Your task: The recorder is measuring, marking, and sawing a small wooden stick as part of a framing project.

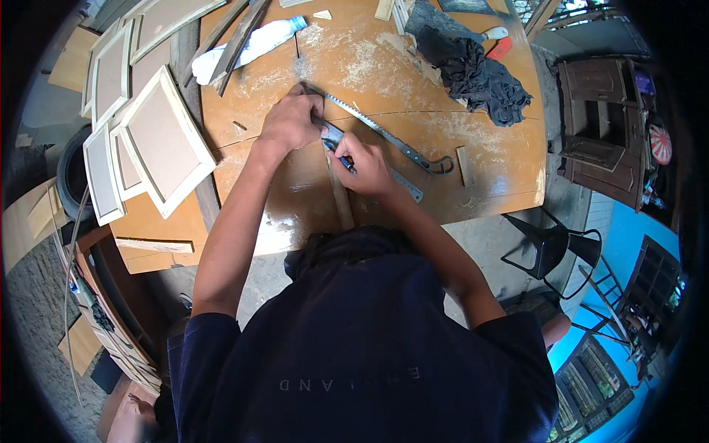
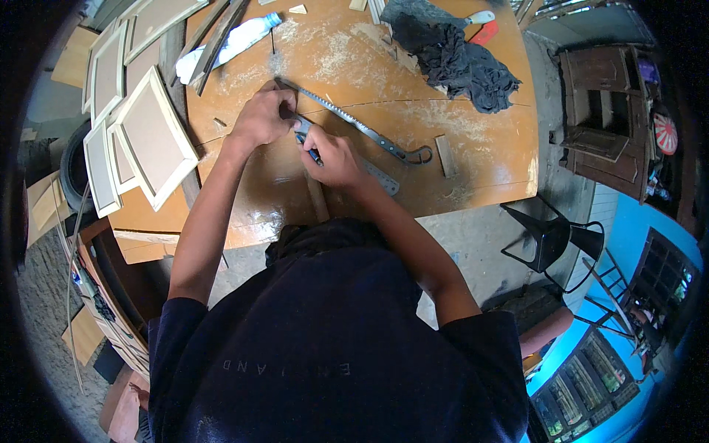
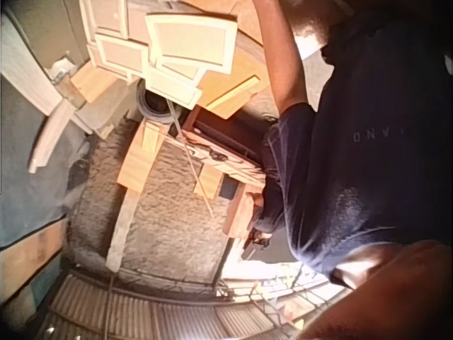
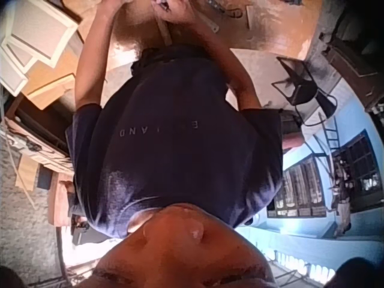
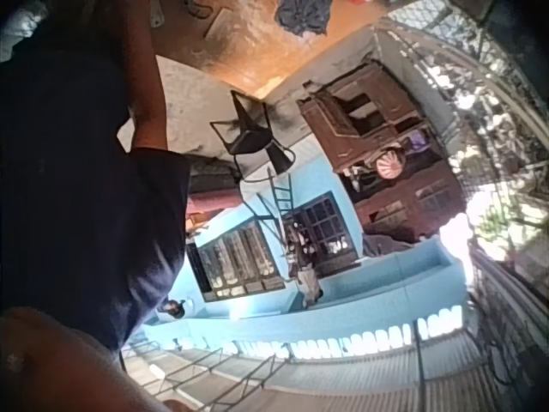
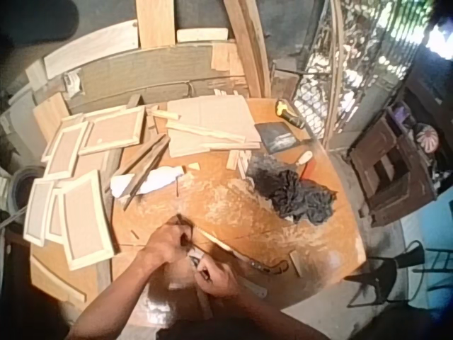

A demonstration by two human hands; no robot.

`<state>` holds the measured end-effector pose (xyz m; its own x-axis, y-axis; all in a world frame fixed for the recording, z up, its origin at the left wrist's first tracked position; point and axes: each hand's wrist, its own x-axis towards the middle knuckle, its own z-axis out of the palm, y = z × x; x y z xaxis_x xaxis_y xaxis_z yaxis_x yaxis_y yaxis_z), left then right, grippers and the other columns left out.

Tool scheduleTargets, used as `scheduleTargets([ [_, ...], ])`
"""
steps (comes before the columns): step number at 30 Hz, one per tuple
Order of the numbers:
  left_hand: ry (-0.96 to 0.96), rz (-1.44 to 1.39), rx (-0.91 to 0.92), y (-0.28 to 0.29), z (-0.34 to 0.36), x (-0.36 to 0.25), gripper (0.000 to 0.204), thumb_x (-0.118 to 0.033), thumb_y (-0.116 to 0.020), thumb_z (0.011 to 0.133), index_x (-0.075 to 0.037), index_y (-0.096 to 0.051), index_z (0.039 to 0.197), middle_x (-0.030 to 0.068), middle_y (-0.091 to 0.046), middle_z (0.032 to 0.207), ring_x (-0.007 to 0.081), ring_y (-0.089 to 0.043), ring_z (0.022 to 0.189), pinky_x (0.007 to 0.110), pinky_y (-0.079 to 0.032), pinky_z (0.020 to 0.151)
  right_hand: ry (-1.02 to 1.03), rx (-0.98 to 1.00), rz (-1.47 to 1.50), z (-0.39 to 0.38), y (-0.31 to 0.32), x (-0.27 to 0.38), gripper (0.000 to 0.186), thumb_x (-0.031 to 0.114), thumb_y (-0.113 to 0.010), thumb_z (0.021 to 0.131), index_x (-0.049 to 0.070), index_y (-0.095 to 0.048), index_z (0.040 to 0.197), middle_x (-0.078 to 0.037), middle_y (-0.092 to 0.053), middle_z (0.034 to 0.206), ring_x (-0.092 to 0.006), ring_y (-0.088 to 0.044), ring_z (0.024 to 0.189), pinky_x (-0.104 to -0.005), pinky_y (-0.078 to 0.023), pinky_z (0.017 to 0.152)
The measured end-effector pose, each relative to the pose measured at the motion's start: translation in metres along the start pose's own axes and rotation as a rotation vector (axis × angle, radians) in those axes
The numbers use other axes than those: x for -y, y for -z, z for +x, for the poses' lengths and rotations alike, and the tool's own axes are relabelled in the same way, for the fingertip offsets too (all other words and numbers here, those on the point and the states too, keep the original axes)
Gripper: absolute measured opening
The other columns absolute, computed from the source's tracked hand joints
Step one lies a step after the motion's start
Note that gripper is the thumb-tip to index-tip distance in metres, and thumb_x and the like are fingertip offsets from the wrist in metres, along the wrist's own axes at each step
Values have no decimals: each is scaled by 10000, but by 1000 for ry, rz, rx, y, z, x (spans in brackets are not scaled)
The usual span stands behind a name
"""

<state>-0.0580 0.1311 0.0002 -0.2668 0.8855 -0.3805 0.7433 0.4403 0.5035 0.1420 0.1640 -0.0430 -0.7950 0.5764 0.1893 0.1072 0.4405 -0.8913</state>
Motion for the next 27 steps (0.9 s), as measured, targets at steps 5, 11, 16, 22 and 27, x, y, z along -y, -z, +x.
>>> scheduleTargets([
  [5, 2, -9, 2, -1, 1, 2, 282, -172, -860, 703, -69, -683, 897, 132, -615, 1075, 339, -656, 1025, 431, -531, 870, -22, 6, 9, 0, -1, -1, 192, 87, -703, 862, 40, -530, 933, -157, -676, 810, -396, -700, 797, -452, -548, 657],
  [11, -13, -7, -3, -4, 2, 4, 277, -173, -859, 712, -73, -704, 919, 139, -641, 1085, 340, -664, 1027, 428, -537, 872, 24, -51, -30, -4, 0, 0, 224, 87, -738, 881, 37, -521, 880, -151, -638, 742, -325, -693, 667, -379, -521, 597],
  [16, 9, -22, 27, -3, 2, 2, 266, -169, -860, 727, -71, -698, 913, 139, -632, 1085, 340, -661, 1031, 429, -535, 876, 1, -51, -59, -21, 13, 4, 219, 67, -735, 875, 46, -517, 867, -145, -618, 713, -323, -677, 645, -378, -512, 581],
  [22, -45, -31, -51, -5, 0, 4, 266, -89, -853, 697, -48, -651, 865, 137, -604, 1001, 342, -645, 949, 436, -526, 849, 35, -71, -90, -36, 24, 8, 207, 59, -719, 889, 55, -513, 869, -140, -594, 727, -318, -632, 603, -384, -497, 563],
  [27, -15, -38, -33, -4, 1, 2, 267, -122, -861, 702, -57, -674, 882, 133, -614, 1020, 336, -655, 970, 431, -528, 857, 14, -136, -141, -31, 31, 12, 182, 137, -721, 891, 65, -557, 923, -123, -606, 809, -356, -646, 742, -445, -497, 639],
])
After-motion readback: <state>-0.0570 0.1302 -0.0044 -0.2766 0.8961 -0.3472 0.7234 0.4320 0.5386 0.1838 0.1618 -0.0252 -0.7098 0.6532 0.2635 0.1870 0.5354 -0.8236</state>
